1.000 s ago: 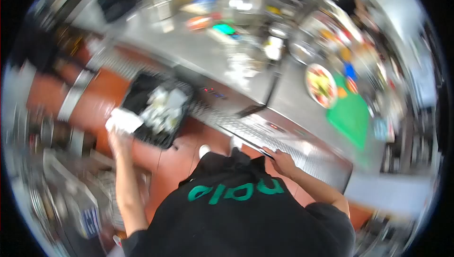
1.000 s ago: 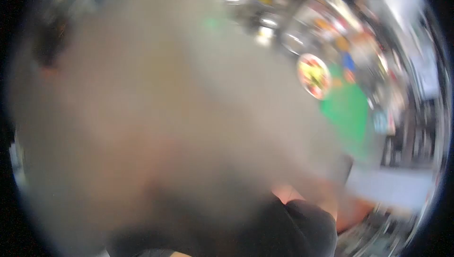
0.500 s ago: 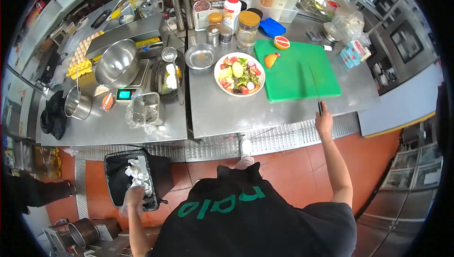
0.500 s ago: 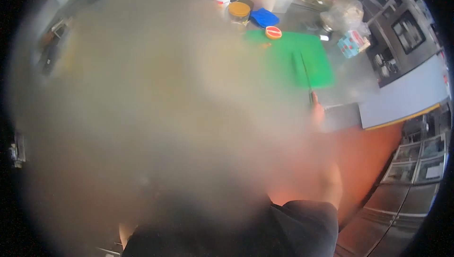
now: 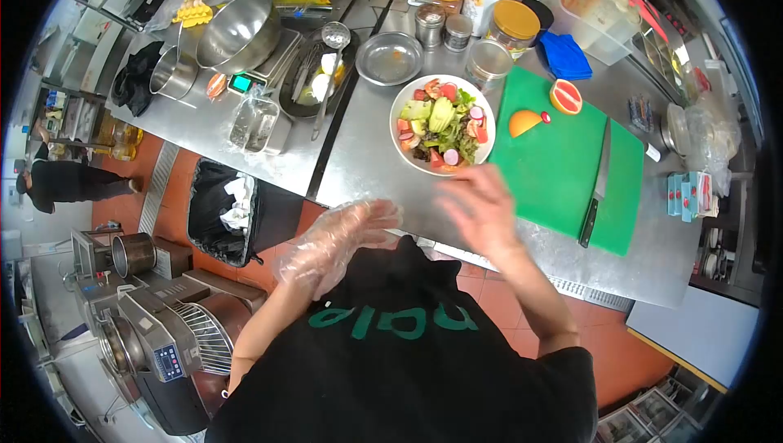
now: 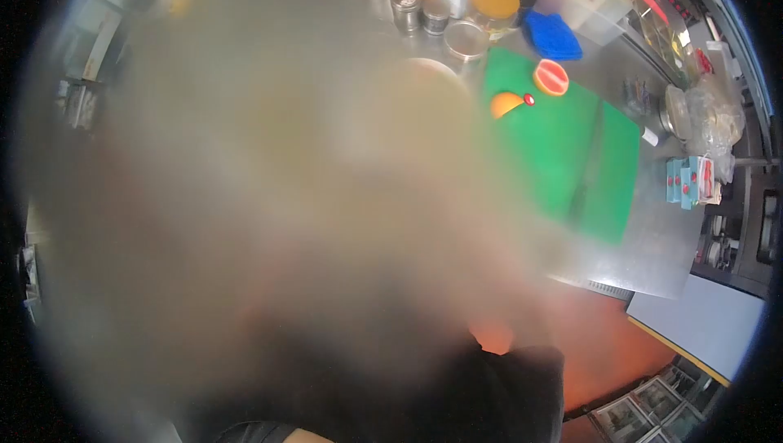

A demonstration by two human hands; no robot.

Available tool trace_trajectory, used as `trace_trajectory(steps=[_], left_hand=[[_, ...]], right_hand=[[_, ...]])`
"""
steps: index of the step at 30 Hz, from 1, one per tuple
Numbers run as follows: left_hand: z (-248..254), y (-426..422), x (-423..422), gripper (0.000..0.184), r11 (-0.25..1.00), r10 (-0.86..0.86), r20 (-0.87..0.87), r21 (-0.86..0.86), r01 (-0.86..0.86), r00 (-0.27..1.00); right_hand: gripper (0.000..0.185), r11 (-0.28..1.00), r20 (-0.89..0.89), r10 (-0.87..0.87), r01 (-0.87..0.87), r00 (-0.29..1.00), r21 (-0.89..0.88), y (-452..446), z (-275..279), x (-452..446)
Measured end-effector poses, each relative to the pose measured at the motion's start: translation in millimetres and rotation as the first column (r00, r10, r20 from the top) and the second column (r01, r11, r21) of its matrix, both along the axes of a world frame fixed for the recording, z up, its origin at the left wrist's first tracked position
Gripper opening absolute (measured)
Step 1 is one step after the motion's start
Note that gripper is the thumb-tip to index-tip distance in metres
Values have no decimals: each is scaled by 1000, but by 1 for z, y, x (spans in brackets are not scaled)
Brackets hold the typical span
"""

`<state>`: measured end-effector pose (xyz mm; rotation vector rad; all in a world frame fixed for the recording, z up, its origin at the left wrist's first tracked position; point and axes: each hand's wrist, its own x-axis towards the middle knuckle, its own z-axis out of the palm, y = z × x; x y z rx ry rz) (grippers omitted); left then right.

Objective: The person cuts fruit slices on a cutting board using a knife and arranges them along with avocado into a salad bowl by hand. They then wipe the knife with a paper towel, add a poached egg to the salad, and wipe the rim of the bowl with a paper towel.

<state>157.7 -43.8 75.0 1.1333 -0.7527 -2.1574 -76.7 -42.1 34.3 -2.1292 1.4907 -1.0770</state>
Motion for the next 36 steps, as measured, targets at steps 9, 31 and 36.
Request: trace_trajectory(steps=[9, 31, 36], left_hand=[[-19, 9, 4, 42, 997, -61, 79, -39, 64, 995], [-158, -302, 109, 8, 252, 693, 702, -22, 967, -165], [-241, -335, 116, 17, 356, 642, 649, -723, 591, 408]], right_hand=[[13, 948, 8, 289, -287, 957, 141, -8, -12, 58], [42, 394, 711, -573, -624, 407, 675, -135, -142, 165], [33, 338, 651, -707, -675, 278, 656, -199, -161, 209]])
